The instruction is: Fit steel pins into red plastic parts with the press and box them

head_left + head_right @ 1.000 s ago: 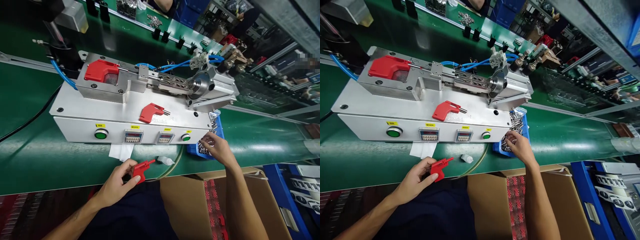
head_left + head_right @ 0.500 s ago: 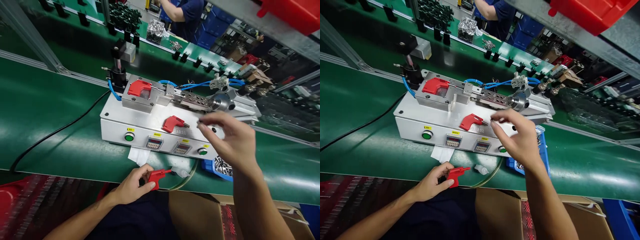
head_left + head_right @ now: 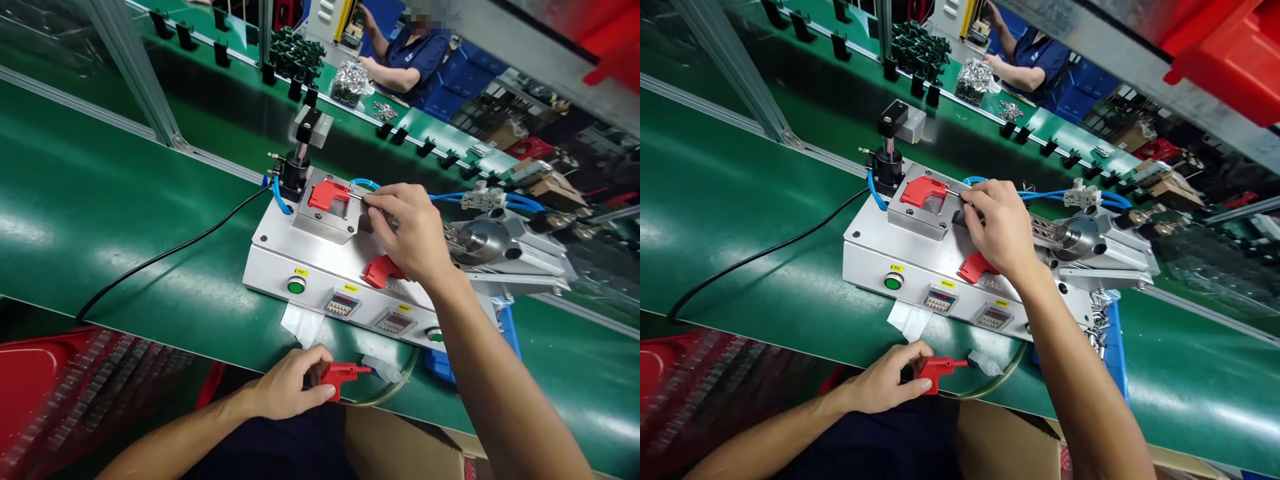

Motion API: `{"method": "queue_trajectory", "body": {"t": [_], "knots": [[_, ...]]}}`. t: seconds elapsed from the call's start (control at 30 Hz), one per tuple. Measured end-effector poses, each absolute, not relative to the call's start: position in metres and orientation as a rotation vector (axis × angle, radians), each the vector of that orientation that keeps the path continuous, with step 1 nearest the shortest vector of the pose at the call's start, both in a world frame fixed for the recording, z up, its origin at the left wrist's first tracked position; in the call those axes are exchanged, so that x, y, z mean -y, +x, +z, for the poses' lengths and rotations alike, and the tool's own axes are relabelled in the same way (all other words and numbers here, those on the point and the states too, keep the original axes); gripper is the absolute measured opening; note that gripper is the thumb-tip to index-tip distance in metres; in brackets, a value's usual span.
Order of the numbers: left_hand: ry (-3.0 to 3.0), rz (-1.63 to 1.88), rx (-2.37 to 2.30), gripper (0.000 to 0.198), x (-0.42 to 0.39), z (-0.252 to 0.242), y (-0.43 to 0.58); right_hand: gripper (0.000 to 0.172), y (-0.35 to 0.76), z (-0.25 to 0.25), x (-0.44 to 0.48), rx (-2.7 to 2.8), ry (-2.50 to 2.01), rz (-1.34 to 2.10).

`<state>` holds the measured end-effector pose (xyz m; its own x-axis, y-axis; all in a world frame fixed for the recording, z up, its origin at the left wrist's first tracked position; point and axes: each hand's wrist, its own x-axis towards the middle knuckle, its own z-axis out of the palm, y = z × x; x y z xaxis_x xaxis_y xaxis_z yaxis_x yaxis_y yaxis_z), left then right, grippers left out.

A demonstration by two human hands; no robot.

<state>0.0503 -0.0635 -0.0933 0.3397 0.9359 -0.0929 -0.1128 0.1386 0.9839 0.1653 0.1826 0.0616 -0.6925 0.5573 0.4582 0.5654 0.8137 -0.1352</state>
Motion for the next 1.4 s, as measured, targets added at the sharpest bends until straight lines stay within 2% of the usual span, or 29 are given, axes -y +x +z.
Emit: {"method": "queue_trajectory", "body": {"t": [0.43, 0.6, 0.7, 0.83, 1.07, 1.13, 1.27, 1.4], "knots": [[1.154, 0.951, -0.884, 0.022, 0.061, -0.099, 0.05, 0.013, 0.109, 0.088, -0.209, 2.752, -0.81, 0.081], [1.059, 1.003, -0.841, 0.029, 0.065, -0.104, 0.054, 0.01, 0.139, 0.121, -0.179, 2.436, -0.794, 0.06], [1.026, 1.017, -0.842, 0.035, 0.072, -0.099, 0.043, 0.01, 0.178, 0.125, -0.152, 2.497, -0.815, 0.128], [1.103, 1.14, -0.95, 0.046, 0.067, -0.069, 0.006, 0.013, 0.226, 0.099, -0.132, 2.622, -0.96, 0.166], [1.633, 1.418, -1.364, 0.039, -0.034, 0.032, -0.051, 0.014, 0.249, 0.071, -0.13, 2.539, -0.961, 0.188], [1.895, 1.343, -1.488, 0.039, -0.067, 0.054, -0.055, 0.014, 0.251, 0.069, -0.128, 2.518, -0.929, 0.178], [2.252, 0.912, -1.638, 0.039, -0.11, 0.08, -0.051, 0.014, 0.258, 0.061, -0.124, 2.497, -0.913, 0.168], [2.367, 0.557, -1.885, 0.039, -0.119, 0.085, -0.037, 0.026, 0.268, 0.054, -0.119, 2.48, -0.925, 0.155]]}}
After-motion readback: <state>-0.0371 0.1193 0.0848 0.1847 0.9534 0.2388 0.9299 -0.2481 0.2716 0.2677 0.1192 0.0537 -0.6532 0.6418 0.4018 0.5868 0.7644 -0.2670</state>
